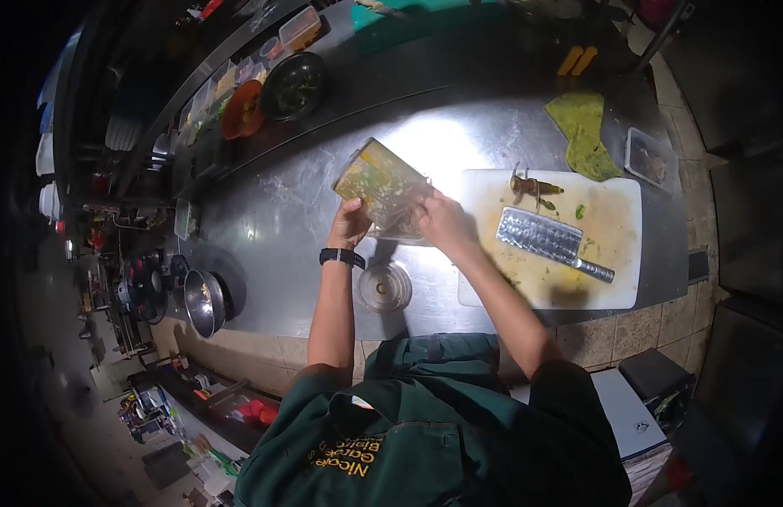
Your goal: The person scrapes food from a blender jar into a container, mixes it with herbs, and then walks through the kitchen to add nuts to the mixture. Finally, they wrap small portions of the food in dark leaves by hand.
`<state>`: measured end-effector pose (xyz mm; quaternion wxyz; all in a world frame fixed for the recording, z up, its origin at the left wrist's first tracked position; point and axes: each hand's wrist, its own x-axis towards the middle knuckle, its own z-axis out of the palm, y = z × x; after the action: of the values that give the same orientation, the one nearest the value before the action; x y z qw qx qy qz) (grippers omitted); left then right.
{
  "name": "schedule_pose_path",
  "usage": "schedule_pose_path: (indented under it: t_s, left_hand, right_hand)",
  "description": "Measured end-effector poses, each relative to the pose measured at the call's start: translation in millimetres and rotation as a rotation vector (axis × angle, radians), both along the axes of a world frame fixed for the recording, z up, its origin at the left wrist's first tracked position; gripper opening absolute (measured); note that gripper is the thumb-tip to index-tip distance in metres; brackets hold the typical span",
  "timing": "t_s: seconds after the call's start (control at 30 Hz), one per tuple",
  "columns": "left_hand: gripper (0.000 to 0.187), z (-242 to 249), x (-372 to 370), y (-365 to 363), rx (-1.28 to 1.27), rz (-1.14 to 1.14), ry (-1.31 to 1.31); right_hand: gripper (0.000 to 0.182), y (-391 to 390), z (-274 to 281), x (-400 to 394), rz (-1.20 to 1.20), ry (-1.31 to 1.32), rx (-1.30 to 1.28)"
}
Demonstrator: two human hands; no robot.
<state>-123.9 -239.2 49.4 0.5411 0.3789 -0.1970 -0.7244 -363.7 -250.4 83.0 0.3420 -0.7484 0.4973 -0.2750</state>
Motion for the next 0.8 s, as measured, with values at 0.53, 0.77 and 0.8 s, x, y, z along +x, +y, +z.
schedule_pose_path:
  t_s: [0.53, 0.77, 0.8]
  left_hand:
    - [0.075, 6, -1, 27, -0.063, 0.225, -0.09]
    - [0.077, 9, 18, 29, -0.057, 0.199, -0.034]
    - [0.077, 9, 21, 27, -0.06, 0.204, -0.035]
  right_hand:
    - [0.029, 19, 3, 7, 0.064, -0.231, 0.173]
    - [0.029, 18, -9, 45, 0.261, -0.458, 0.331]
    - [0.03, 16, -14, 40, 0.272, -0.44, 0.281]
